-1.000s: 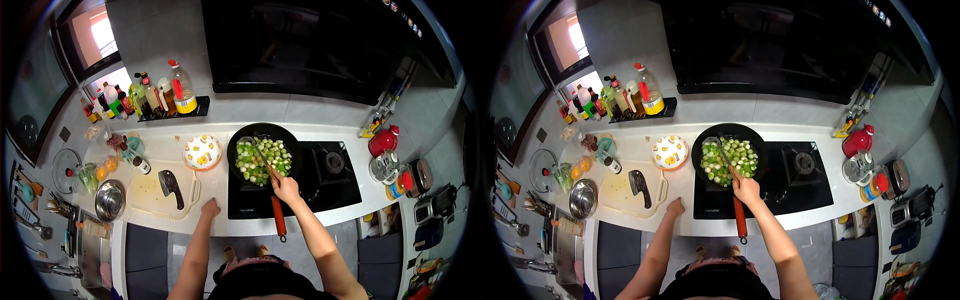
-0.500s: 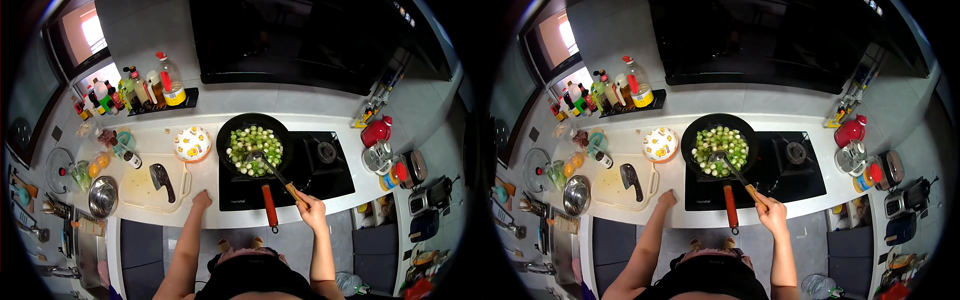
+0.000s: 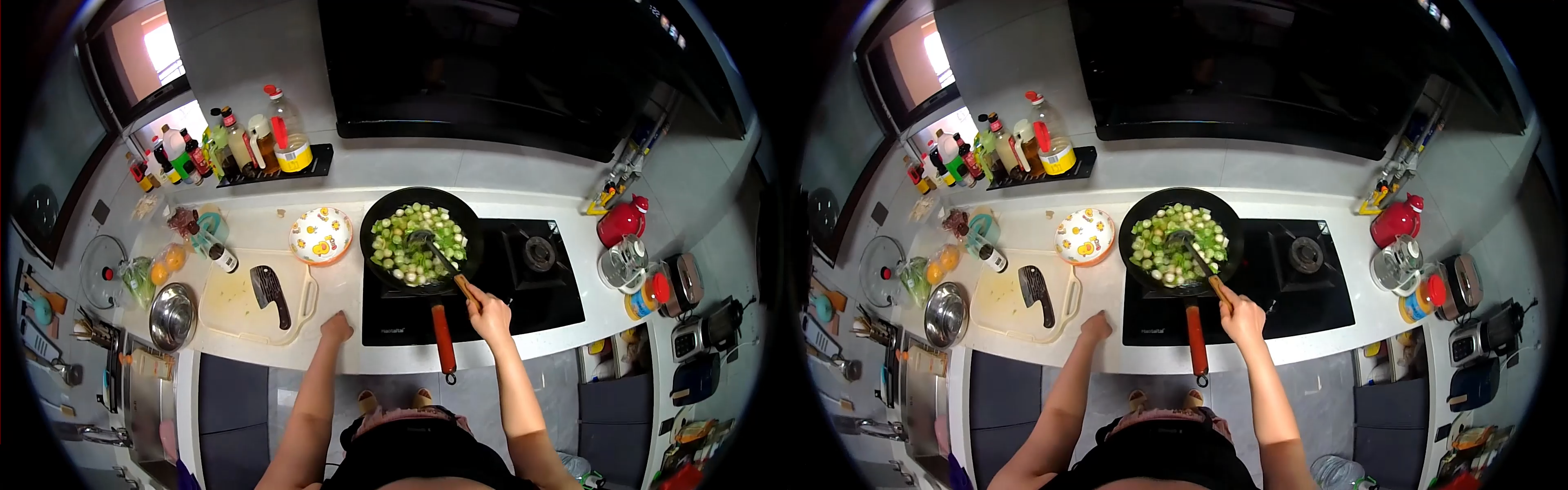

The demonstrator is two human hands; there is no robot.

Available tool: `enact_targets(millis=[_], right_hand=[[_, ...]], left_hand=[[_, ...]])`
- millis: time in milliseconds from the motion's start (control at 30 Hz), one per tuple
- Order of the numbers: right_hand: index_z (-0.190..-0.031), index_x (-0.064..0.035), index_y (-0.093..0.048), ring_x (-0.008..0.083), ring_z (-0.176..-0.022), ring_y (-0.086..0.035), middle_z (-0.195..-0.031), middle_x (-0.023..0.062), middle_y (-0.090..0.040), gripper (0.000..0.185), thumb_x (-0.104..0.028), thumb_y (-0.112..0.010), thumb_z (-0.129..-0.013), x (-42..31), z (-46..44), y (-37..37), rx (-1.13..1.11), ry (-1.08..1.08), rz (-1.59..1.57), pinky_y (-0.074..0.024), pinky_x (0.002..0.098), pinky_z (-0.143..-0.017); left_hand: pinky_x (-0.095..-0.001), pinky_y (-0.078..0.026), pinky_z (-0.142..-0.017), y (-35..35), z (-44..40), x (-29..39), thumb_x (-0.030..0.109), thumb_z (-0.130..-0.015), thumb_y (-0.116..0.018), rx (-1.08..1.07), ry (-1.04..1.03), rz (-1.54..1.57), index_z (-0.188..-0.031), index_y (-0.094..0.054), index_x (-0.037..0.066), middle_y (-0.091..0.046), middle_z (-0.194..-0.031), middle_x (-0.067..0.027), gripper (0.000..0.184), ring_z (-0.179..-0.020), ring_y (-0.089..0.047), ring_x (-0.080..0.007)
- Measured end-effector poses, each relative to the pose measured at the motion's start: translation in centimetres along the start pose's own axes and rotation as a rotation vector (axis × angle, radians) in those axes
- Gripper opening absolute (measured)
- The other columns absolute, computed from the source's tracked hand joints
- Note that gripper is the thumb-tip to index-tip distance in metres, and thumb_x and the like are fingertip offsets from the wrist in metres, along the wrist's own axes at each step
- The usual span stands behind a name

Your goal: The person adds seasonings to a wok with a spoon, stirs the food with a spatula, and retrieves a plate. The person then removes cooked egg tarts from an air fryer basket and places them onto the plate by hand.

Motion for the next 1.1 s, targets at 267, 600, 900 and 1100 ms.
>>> enact_targets(millis=[267,600,900,1100], right_hand=[[-0.111,-0.0148,-0.057,0.0303,-0.062,-0.060,-0.069,0.0135,-0.060,0.034,-0.018,-0.057,-0.077,0.5,-4.5,-1.6,0.259,0.068,0.031,-0.0481,0.0401,-0.054],[-0.119,-0.0060,-0.049,0.0204,-0.044,-0.055,-0.060,0.0106,-0.058,0.035,-0.018,-0.046,-0.086,2.7,-1.1,-2.0,-0.086,-0.379,-0.489,-0.0446,0.0304,-0.043],[-0.097,-0.0070,-0.042,0.0068,-0.043,-0.038,-0.067,0.0067,-0.048,0.019,-0.025,-0.039,-0.091,0.3,0.8,-3.0,-0.643,-1.062,-1.789,-0.0328,0.0165,-0.037],[-0.104,-0.0066,-0.042,0.0067,-0.042,-0.038,-0.065,0.0071,-0.048,0.019,-0.021,-0.040,-0.090,-2.3,-0.1,-2.7,-0.556,-0.810,-1.553,-0.0308,0.0165,-0.035]], left_hand=[[-0.0364,-0.042,-0.091,0.5,0.5,0.1,0.018,-0.077,-0.049,0.002,0.041,0.044,-0.122,-0.042,0.002,-0.051,-0.121,-0.0151,0.048,-0.112,-0.049,-0.0266],[-0.0362,-0.041,-0.092,0.6,0.4,0.3,0.017,-0.077,-0.048,0.018,0.019,0.049,-0.122,-0.043,0.003,-0.049,-0.123,-0.0140,0.047,-0.114,-0.048,-0.0259],[-0.0360,-0.040,-0.093,0.7,0.3,0.2,0.016,-0.076,-0.048,-0.015,0.016,0.035,-0.123,-0.042,0.002,-0.048,-0.125,-0.0138,0.049,-0.115,-0.046,-0.0255],[-0.0354,-0.040,-0.093,0.8,0.9,0.2,0.017,-0.076,-0.047,0.008,0.014,0.028,-0.123,-0.042,0.002,-0.048,-0.125,-0.0138,0.049,-0.116,-0.046,-0.0253]])
Point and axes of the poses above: each hand's wrist, its own z-axis away from the middle knuckle, its own y-axis out of the back of the hand, x = y × z, the point moved 5 cm from there along -z, towards the middle knuckle
